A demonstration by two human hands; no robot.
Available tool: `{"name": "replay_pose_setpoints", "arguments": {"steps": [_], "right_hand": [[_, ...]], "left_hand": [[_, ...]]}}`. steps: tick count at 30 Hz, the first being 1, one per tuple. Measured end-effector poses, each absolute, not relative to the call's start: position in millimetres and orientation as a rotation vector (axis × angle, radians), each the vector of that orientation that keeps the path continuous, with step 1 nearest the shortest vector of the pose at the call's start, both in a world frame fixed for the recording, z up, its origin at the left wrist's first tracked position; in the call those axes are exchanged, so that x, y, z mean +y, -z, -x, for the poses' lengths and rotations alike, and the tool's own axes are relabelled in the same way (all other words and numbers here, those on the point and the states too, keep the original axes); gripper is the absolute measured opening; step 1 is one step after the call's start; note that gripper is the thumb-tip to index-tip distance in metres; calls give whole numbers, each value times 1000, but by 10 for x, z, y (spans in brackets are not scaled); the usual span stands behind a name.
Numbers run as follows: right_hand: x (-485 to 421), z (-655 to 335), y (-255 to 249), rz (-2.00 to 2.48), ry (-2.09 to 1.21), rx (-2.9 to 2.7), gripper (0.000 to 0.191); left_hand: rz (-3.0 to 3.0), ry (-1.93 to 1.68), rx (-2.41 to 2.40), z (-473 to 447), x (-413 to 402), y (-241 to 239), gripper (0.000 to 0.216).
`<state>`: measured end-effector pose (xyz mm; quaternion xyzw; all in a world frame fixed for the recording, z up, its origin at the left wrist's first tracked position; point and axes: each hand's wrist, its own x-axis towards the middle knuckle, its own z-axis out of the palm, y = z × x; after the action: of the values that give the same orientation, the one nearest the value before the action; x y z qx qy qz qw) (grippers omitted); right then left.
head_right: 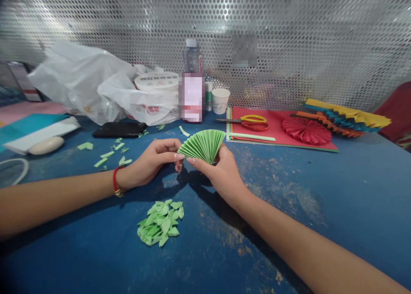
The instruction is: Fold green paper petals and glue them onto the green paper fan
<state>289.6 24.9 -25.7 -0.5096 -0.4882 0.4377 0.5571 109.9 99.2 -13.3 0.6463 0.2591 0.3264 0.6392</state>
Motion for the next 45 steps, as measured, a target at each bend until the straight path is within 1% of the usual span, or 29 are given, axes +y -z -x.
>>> {"name": "replay_pose_setpoints", "arguments": {"steps": [9,15,23,35,45], "right_hand": [[223,-2887,230,1257,-1014,-1104,45],[246,-2885,241,1231,-1015,-1086,48],[227,-2877,194,1179,-1048,-1070,43],[234,-2885,208,1160,-1074,-1080,43],[207,-2868,160,1259,-1061,-1086,43]], "left_hand": [[-1457,-730,586,-1094,995,147,17],[-1457,-741,590,-1100,993,147,21],[-1484,-771,587,-1104,994,144,15],[-1440,-752,636,-1103,971,118,21],[-1432,-758,635,-1092,986,131,20]]}}
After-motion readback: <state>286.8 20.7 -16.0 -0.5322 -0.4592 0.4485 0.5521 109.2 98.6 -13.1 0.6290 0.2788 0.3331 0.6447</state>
